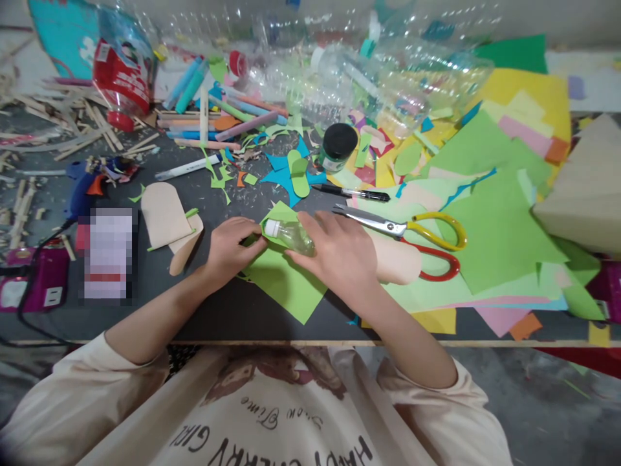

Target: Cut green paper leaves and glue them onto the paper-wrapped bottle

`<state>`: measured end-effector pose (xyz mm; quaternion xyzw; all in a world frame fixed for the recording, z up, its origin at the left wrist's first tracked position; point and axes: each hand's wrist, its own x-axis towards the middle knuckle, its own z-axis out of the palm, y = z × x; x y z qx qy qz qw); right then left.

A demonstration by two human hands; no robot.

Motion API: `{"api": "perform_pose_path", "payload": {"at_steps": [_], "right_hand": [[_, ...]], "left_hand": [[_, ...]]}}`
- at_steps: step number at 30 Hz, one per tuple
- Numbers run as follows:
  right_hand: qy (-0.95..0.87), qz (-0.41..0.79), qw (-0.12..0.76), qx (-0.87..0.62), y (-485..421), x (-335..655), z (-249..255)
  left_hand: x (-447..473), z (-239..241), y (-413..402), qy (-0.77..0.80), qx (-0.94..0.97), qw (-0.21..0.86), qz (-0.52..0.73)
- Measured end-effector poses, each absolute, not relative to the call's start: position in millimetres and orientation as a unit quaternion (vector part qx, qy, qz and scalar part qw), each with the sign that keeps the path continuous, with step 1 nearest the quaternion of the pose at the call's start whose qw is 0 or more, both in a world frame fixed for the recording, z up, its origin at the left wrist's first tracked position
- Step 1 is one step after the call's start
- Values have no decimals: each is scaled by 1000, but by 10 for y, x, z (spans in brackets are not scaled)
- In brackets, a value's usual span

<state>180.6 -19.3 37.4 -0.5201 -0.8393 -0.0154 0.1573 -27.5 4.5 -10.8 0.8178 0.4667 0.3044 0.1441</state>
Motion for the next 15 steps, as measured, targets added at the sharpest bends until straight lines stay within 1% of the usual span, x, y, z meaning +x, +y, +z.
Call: {"api": "perform_pose_path", "payload": {"at_steps": [4, 6, 8, 12, 15], "right_hand": [[-837, -5, 153, -526, -185, 1810, 379], [-834, 1, 146, -532, -164, 1818, 429], [-835, 2, 135, -533, -125, 1825, 515], [-857, -1, 89, -508, -7, 1788, 703], [-866, -13, 65, -495, 78, 1703, 759]], "left_hand": [[-265, -62, 44, 474, 807, 174, 306], [-261, -11, 43, 486, 792, 209, 306], [-260, 36, 50, 503, 752, 270, 329], [-280, 22, 113, 509, 621, 425, 419], [-308, -60, 177, 505, 538, 493, 461]]}}
